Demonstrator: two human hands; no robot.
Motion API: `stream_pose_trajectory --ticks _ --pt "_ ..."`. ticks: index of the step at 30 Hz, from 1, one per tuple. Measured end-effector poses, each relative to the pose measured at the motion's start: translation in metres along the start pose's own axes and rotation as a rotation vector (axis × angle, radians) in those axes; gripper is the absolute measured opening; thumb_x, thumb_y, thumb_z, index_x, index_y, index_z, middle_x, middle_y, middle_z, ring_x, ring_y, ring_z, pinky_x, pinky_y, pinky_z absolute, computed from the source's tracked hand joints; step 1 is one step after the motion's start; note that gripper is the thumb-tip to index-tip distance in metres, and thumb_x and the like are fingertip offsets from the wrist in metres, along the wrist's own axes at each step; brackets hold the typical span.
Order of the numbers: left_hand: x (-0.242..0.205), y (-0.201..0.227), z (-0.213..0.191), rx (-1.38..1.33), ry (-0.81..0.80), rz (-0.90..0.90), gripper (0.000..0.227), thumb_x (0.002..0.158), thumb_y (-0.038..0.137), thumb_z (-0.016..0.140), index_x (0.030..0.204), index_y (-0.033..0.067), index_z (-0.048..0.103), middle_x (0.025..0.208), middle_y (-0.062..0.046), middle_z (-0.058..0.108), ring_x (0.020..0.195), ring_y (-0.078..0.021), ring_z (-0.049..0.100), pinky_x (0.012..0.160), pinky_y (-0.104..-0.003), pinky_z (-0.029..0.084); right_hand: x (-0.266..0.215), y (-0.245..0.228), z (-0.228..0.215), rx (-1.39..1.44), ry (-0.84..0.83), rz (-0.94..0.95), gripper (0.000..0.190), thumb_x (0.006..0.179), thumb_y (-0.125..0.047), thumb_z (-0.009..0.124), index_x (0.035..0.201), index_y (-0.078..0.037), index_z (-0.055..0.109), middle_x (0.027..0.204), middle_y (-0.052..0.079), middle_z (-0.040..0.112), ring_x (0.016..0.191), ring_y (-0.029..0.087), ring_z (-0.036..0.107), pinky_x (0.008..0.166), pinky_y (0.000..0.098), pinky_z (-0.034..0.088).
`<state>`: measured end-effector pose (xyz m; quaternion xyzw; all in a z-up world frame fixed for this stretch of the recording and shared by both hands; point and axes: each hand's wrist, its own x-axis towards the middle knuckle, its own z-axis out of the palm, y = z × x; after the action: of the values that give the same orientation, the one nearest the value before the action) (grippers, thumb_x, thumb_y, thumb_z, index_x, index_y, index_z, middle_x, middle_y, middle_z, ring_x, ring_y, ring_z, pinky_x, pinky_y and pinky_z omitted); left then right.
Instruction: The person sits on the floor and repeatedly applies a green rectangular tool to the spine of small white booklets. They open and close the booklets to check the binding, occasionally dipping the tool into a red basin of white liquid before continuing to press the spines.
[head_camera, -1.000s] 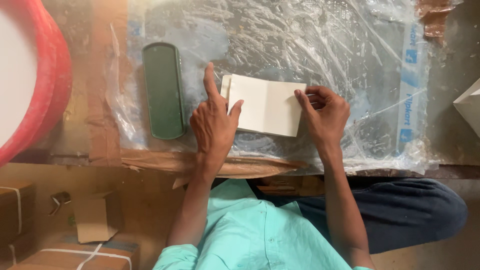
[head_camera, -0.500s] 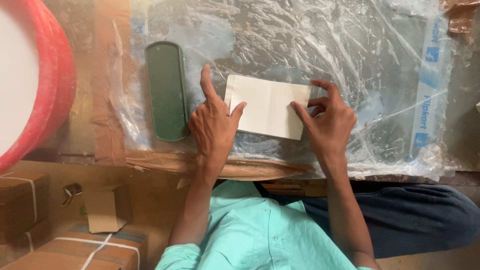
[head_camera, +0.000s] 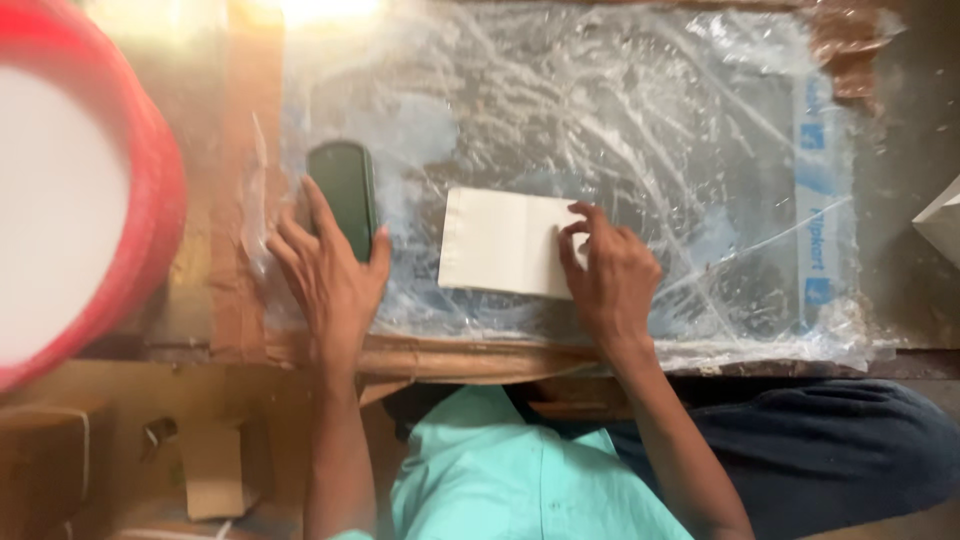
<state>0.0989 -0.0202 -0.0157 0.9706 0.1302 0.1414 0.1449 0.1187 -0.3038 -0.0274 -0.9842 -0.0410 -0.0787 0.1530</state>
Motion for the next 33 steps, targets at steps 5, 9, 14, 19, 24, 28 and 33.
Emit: stream_pose_trajectory --ticks 5,9,14,19,24,28,33 --pt "-0.027 0.003 0.008 -0.083 0.053 0.037 0.07 0.094 0.023 0.076 0.157 0.0259 0.047 0.145 -0.028 0.042 0.127 -0.044 0.04 0.108 -0.054 0.038 -0.013 -0.001 -0.022 0.104 -0.053 -0.124 0.066 0.073 -0.022 0.086 0.13 -0.009 0.056 0.103 0.001 0.078 0.087 0.024 0.07 0.069 0.0408 0.054" --pt "-0.014 0.008 0.015 -0.041 -0.028 0.073 0.064 0.095 0.025 0.077 0.153 0.0359 0.05 0.148 -0.026 0.042 0.131 -0.0439 0.041 0.11 -0.053 0.043 -0.013 -0.001 -0.023 0.116 -0.043 -0.137 0.069 0.073 -0.022 0.088 0.133 -0.011 0.055 0.109 0.001 0.078 0.092 0.024 0.07 0.074 0.0423 0.055" --pt "-0.033 0.084 0.024 -0.149 0.014 0.203 0.074 0.096 0.03 0.079 0.157 0.0433 0.039 0.155 -0.025 0.037 0.136 -0.0439 0.043 0.105 -0.053 0.052 -0.017 -0.008 -0.023 0.04 -0.104 0.032 0.072 0.072 -0.029 0.091 0.132 -0.012 0.054 0.107 -0.002 0.078 0.088 0.025 0.069 0.066 0.0404 0.053" --pt "-0.044 0.126 0.023 -0.073 -0.245 0.347 0.081 0.088 0.023 0.077 0.157 0.0424 0.04 0.156 -0.024 0.038 0.133 -0.0393 0.047 0.104 -0.049 0.055 -0.021 -0.003 -0.02 0.05 -0.096 0.053 0.071 0.079 -0.031 0.088 0.136 -0.013 0.051 0.112 -0.003 0.077 0.095 0.027 0.07 0.076 0.0428 0.053" --pt "-0.03 0.054 0.01 0.069 -0.157 -0.005 0.062 0.092 0.033 0.073 0.15 0.0369 0.049 0.152 -0.029 0.037 0.131 -0.0448 0.04 0.1 -0.053 0.048 -0.033 -0.009 -0.035 0.077 -0.191 -0.156 0.127 0.083 -0.076 0.071 0.158 0.008 0.012 0.143 0.027 0.048 0.143 0.056 0.026 0.11 0.0751 0.019" --pt "-0.047 0.078 0.029 0.018 -0.155 0.082 0.063 0.096 0.036 0.069 0.154 0.037 0.044 0.155 -0.027 0.035 0.132 -0.0444 0.04 0.104 -0.055 0.045 -0.042 -0.07 -0.048 0.217 0.092 -0.51 0.104 0.09 -0.085 0.046 0.156 -0.006 0.031 0.17 0.017 0.01 0.153 0.051 -0.007 0.12 0.0734 0.0" --pt "-0.08 0.161 0.062 -0.109 -0.051 0.278 0.065 0.098 0.037 0.067 0.157 0.0367 0.041 0.159 -0.023 0.034 0.133 -0.0414 0.043 0.112 -0.058 0.041 -0.042 -0.094 -0.026 -0.148 -0.224 -0.358 0.094 0.089 -0.078 0.047 0.131 0.005 0.063 0.173 0.018 0.015 0.155 0.049 -0.001 0.119 0.0722 0.003"
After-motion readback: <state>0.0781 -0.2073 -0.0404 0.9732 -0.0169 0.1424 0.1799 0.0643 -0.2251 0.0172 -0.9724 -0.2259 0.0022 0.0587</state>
